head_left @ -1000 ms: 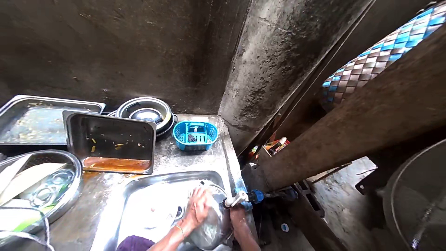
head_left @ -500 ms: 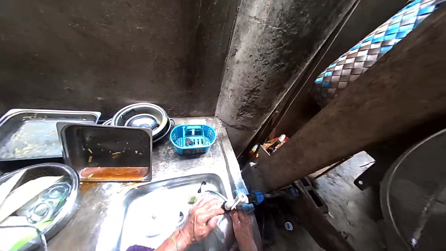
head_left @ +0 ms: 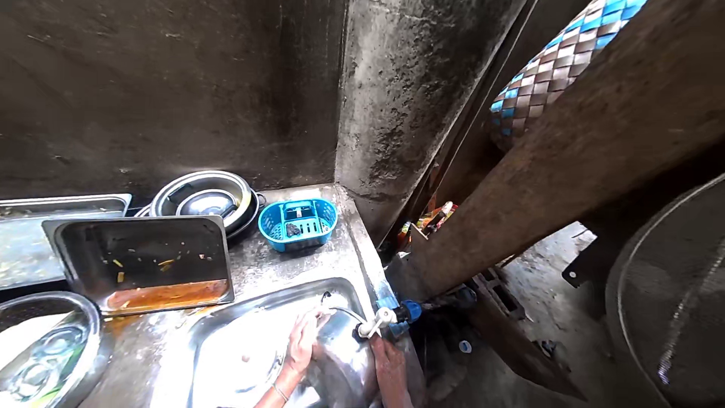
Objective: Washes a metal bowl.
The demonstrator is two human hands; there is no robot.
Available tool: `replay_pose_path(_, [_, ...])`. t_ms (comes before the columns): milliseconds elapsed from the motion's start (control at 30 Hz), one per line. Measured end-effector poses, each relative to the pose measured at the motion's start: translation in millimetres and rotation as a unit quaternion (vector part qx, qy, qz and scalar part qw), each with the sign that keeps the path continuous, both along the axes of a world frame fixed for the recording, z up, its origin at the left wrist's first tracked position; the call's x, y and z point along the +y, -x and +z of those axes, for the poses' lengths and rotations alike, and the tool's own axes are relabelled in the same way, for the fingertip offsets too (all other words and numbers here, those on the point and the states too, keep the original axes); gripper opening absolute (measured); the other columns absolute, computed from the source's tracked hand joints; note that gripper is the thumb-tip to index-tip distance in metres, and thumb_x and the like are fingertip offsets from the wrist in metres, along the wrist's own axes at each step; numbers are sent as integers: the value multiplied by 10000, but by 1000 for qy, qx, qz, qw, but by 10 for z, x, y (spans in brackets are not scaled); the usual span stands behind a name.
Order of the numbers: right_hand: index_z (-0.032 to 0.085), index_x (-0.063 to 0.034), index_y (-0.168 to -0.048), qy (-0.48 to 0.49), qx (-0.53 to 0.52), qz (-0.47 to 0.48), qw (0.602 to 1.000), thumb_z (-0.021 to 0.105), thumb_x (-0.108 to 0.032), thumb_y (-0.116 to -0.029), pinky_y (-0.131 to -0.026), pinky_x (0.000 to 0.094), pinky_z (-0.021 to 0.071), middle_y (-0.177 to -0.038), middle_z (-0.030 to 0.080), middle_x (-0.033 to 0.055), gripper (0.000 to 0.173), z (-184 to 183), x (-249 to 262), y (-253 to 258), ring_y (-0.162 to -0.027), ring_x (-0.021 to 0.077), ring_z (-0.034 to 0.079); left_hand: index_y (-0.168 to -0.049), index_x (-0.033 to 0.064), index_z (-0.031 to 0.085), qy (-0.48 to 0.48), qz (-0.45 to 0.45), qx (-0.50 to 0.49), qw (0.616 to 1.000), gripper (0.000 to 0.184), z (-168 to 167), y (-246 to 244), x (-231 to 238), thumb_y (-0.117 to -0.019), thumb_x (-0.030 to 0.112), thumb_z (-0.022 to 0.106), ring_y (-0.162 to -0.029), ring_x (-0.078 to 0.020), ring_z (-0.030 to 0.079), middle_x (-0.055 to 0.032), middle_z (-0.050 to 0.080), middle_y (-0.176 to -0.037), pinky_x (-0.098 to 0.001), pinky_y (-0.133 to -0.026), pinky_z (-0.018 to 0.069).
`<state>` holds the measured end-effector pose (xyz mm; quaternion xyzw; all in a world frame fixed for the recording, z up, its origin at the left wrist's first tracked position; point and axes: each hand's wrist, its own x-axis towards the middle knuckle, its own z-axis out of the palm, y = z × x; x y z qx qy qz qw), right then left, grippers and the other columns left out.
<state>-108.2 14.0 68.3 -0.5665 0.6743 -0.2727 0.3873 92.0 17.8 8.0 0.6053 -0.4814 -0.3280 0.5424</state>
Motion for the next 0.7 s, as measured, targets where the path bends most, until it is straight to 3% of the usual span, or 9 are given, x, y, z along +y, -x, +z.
replay_pose_path(33, [700,24,-784,3,-9,-4,1000,553,-246,-1035,-749,456,518,-712,652,131,397,-8,-5,8,-735,239,649,-1287,-91,621,-46,-1,84,995,506,-53,-59,-6,-1011,218,330,-1247,-250,610,-219,637,-1320,-381,-1107,463])
replay_pose_path(133, [699,16,-753,24,-1,-1,1000,562,-233,-1010,-724,436,517,-679,643,113,384,-26,-31,-14,-705,218,645,-1406,-51,532,-112,14,246,963,497,-184,-103,15,-1016,199,354,-1281,-238,580,-195,586,-1403,-385,-1096,461])
replay_pose_path(233, [707,57,-820,-3,32,28,999,547,-197,-1023,-809,479,515,-772,675,185,363,43,-103,-59,-813,293,670,-1315,-58,595,-131,78,344,927,395,-146,-90,78,-1026,127,399,-1169,-185,635,-159,665,-1281,-344,-1024,501])
replay_pose_path(300, [731,77,-950,-49,48,43,997,548,-190,-1041,-951,503,500,-943,717,243,336,102,-179,-108,-986,347,687,-1259,-61,593,-161,150,387,895,344,-113,-35,119,-1061,143,400,-1019,-151,633,-136,670,-1145,-320,-920,518])
replay_pose_path(367, [735,63,-1017,-70,37,42,996,572,-161,-1032,-1000,482,479,-1022,720,236,278,93,-226,-172,-1052,332,673,-1235,-24,575,-214,208,447,843,360,-153,27,174,-1104,251,385,-948,-205,614,-149,634,-1069,-397,-848,527])
replay_pose_path(500, [709,61,-1151,-49,69,72,994,586,-123,-1016,-1079,432,456,-1163,709,241,259,105,-308,-253,-1178,317,652,-1251,116,563,-276,176,561,761,610,-201,41,388,-1076,577,204,-903,-228,654,-105,670,-1010,-460,-767,557])
replay_pose_path(533, [667,82,-1230,-47,68,83,993,576,-113,-1022,-1126,410,422,-1246,676,256,300,84,-339,-253,-1252,317,613,-1264,106,561,-266,145,574,761,633,-262,6,459,-1080,570,172,-922,-231,663,-111,683,-1025,-461,-785,566])
replay_pose_path(600, [566,127,-1348,-59,51,93,993,580,-77,-1009,-1186,387,360,-1374,597,287,397,48,-401,-268,-1359,322,532,-1319,43,516,-254,96,562,781,563,-407,-83,560,-1116,403,132,-966,-208,632,-127,658,-1097,-423,-836,554])
replay_pose_path(700, [546,138,-1340,-56,-72,5,996,585,-17,-998,-1124,309,418,-1325,611,270,377,-221,-413,-349,-1280,258,572,-1371,64,517,-275,191,471,816,485,-272,-193,581,-1125,385,248,-1016,-189,623,-122,646,-1183,-398,-851,540])
